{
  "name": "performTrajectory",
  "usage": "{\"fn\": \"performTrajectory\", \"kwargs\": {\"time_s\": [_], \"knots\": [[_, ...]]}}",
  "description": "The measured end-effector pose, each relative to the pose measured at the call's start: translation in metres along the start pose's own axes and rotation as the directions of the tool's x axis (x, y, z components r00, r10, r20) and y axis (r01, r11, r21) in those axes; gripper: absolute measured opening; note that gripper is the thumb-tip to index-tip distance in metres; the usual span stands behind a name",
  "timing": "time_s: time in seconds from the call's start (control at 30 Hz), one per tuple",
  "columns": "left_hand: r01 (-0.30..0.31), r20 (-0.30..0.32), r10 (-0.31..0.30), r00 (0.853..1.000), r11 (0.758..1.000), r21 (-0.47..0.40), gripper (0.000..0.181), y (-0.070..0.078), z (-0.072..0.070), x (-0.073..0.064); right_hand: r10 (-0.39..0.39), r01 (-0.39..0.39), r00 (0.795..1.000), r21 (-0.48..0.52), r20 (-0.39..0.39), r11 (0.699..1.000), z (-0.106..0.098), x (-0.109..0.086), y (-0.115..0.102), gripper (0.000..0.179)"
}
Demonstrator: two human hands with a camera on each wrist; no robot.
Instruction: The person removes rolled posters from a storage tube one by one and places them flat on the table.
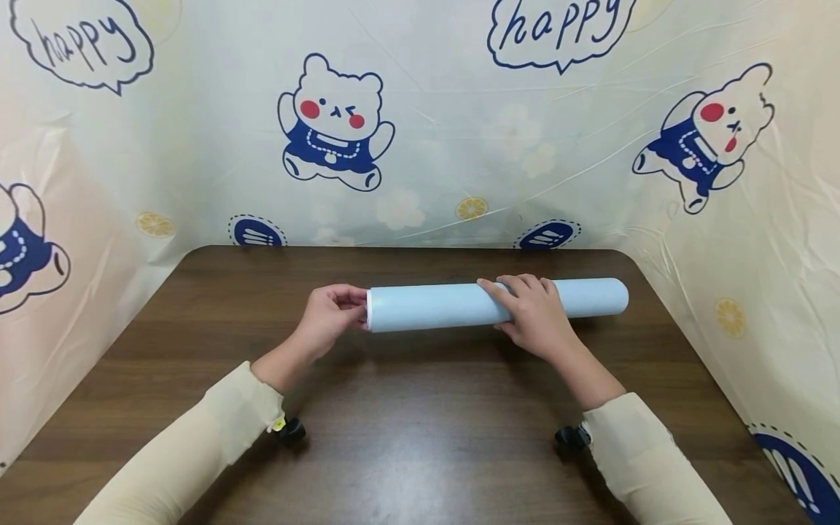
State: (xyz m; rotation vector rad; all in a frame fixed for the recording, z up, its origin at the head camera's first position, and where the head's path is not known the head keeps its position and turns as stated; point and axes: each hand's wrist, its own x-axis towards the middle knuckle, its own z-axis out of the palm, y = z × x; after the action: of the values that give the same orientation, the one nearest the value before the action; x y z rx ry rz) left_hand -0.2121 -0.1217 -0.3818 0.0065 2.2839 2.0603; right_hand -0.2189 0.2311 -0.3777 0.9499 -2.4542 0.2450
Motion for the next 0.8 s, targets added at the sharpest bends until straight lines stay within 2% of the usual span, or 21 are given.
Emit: {"fn": "performTrajectory", "kwargs": {"time_s": [0.2,0.33,0.67,0.8], "knots": [[0.005,-0.062,-0.001,0.998,0.998,0.066,0.019,-0.002,-0.004,0.001,0.010,-0.009,1.000,-0.011,0.019,1.000,0.003,-0.002,0.001,0.087],[0.006,-0.055,-0.001,0.999,0.995,0.095,0.020,-0.002,-0.014,0.001,0.042,-0.042,0.998,-0.008,0.050,0.999,0.004,-0.006,0.004,0.086],[0.070,-0.039,-0.070,0.997,0.998,-0.005,0.027,-0.007,-0.037,0.005,0.073,-0.072,0.996,-0.019,0.054,0.997,0.001,-0.014,0.011,0.087],[0.084,-0.039,-0.084,0.996,0.996,-0.013,0.029,-0.010,-0.044,0.004,0.075,-0.073,0.996,-0.023,0.054,0.997,-0.001,-0.016,0.014,0.087]]}}
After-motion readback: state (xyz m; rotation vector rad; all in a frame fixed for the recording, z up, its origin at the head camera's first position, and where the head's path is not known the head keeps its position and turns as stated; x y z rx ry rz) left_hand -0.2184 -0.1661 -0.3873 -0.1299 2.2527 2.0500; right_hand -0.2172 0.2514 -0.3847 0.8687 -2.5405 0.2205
